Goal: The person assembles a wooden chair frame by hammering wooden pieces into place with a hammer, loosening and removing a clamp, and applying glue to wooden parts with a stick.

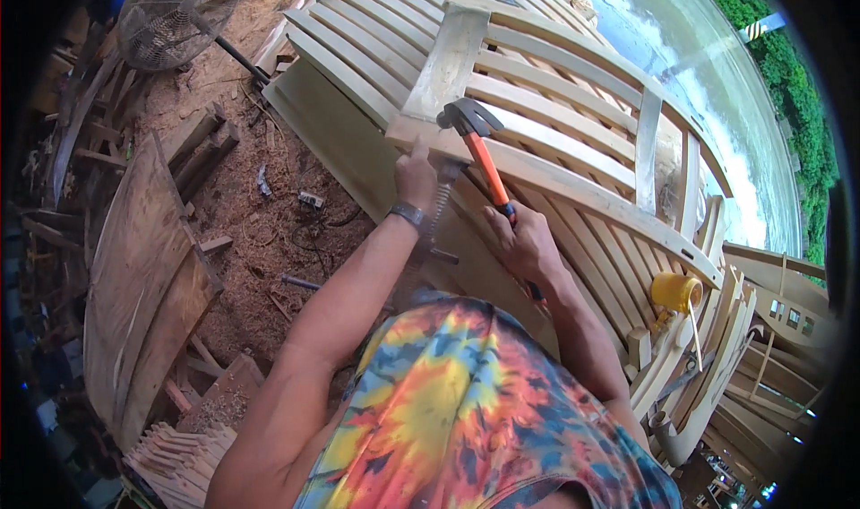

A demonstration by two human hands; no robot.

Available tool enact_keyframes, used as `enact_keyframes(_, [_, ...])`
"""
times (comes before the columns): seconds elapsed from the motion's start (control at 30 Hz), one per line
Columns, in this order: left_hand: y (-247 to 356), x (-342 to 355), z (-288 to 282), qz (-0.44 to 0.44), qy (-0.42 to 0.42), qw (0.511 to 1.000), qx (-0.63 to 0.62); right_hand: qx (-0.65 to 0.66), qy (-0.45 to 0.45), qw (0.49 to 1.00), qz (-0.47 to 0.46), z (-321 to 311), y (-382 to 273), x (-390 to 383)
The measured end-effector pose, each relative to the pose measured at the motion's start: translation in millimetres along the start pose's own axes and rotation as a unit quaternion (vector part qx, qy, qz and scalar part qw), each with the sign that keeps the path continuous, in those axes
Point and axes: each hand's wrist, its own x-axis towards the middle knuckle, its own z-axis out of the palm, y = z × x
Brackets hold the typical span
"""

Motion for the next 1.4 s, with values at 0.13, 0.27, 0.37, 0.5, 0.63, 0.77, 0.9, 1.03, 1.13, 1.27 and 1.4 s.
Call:
enact_keyframes(0.13, [-3.0, 2.2, -1.2, 0.038, 0.016, 0.998, 0.045, 0.07, 0.061, 0.996, -0.013, 2.2, -2.8, -8.6])
enact_keyframes(0.27, [-12.4, 13.1, -6.1, 0.011, 0.021, 0.999, 0.023, 0.102, 0.04, 0.993, -0.033, 7.7, -4.4, -8.3])
enact_keyframes(0.37, [-17.4, 21.2, -8.6, -0.016, 0.008, 0.998, 0.053, -0.037, -0.005, 0.999, 0.033, 5.4, -2.8, -3.9])
enact_keyframes(0.5, [-19.8, 18.5, -7.7, 0.043, 0.016, 0.997, 0.057, 0.115, 0.05, 0.992, 0.024, 4.7, -3.3, -6.6])
enact_keyframes(0.63, [-11.8, 11.0, -3.0, 0.003, 0.034, 0.999, 0.042, 0.043, -0.022, 0.998, 0.037, 7.1, -4.4, -7.5])
enact_keyframes(0.77, [-5.9, 8.5, -0.8, 0.013, 0.028, 0.998, 0.052, 0.012, 0.047, 0.998, 0.034, 7.8, 3.5, -8.7])
enact_keyframes(0.9, [-16.1, 11.8, -6.0, 0.031, 0.036, 0.997, 0.067, 0.048, 0.024, 0.996, -0.069, 14.9, 13.0, -7.7])
enact_keyframes(1.03, [-25.1, 26.7, -14.4, 0.13, -0.022, 0.972, 0.195, -0.009, 0.038, 0.999, 0.037, 9.3, 24.6, -17.4])
enact_keyframes(1.13, [-24.0, 23.5, -16.2, 0.007, 0.08, 0.988, 0.133, 0.151, 0.049, 0.987, 0.011, 2.0, 42.8, -59.8])
enact_keyframes(1.27, [-12.0, -26.6, -2.0, 0.281, 0.092, 0.927, 0.233, 0.171, 0.118, 0.977, 0.044, -26.3, 103.9, -142.0])
enact_keyframes(1.4, [-20.5, -109.2, 73.5, 0.374, -0.137, 0.877, 0.269, 0.218, 0.189, 0.948, 0.135, -18.9, 142.6, -215.0])
